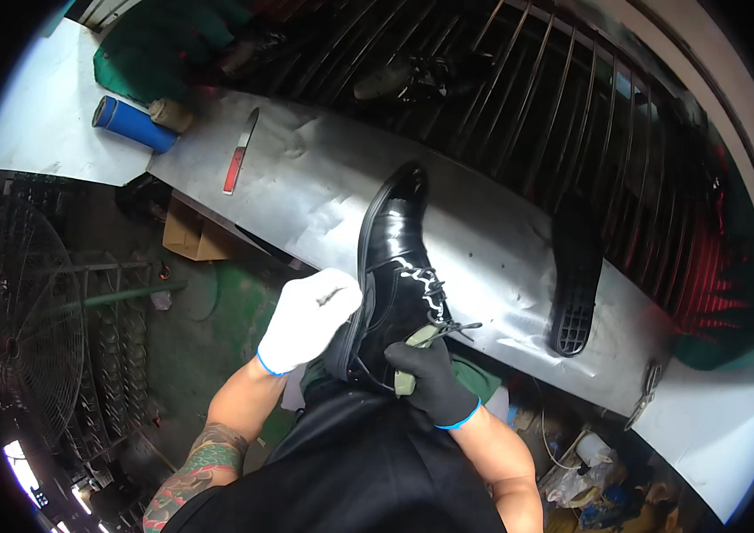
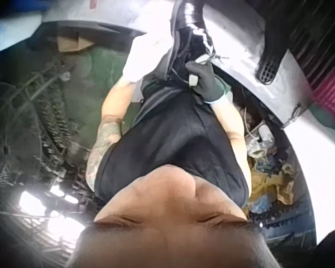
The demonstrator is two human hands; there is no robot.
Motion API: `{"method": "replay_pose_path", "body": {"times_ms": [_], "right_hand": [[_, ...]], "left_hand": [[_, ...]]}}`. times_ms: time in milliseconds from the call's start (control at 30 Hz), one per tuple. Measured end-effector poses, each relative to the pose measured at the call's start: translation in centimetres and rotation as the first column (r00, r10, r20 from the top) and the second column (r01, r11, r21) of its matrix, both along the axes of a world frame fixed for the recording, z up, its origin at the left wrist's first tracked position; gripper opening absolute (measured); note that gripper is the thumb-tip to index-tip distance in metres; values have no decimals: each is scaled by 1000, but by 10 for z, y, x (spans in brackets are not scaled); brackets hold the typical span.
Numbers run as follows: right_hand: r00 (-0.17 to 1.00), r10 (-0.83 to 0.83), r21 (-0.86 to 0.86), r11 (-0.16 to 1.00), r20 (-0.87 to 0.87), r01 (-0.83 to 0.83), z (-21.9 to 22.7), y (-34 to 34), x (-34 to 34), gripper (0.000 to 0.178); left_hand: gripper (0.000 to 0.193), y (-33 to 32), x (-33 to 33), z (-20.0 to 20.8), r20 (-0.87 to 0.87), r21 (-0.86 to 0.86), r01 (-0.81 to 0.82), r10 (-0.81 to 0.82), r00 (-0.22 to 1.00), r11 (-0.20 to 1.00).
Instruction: The person repeatedly wipes and scrubs a black shoe with a white cloth, focusing on the sole, sides, and upper. They rotate the shoe frequently to access different areas and occasionally place it on a metal workbench before resuming cleaning.
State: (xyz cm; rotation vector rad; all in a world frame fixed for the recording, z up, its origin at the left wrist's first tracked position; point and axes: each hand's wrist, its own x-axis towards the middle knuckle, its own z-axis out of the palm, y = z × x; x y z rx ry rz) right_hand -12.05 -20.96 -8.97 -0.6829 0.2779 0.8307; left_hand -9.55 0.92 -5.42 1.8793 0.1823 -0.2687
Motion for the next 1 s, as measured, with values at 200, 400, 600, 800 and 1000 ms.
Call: {"method": "replay_pose_path", "body": {"times_ms": [200, 400, 600, 800, 1000], "right_hand": [[988, 147, -281, 951, 40, -130, 26, -6, 27, 53], [464, 427, -621, 645, 776, 446, 45, -11, 39, 78], [12, 714, -604, 584, 700, 542, 28, -6, 30, 95], [-23, 827, -749, 520, 562, 411, 63, 10, 59, 113], [-48, 779, -725, 603, 625, 333, 49, -14, 71, 111]], "left_hand": [[15, 9, 12, -23, -33, -148, 6, -11, 999, 989], [73, 30, 37, -35, 63, -824, -40, 161, 985, 565], [103, 66, 15, -90, 72, -951, 8, 198, 978, 309], [95, 73, 16, -94, 251, -924, 212, 85, 964, 318], [57, 29, 18, -41, 67, -943, 0, 188, 980, 333]]}}
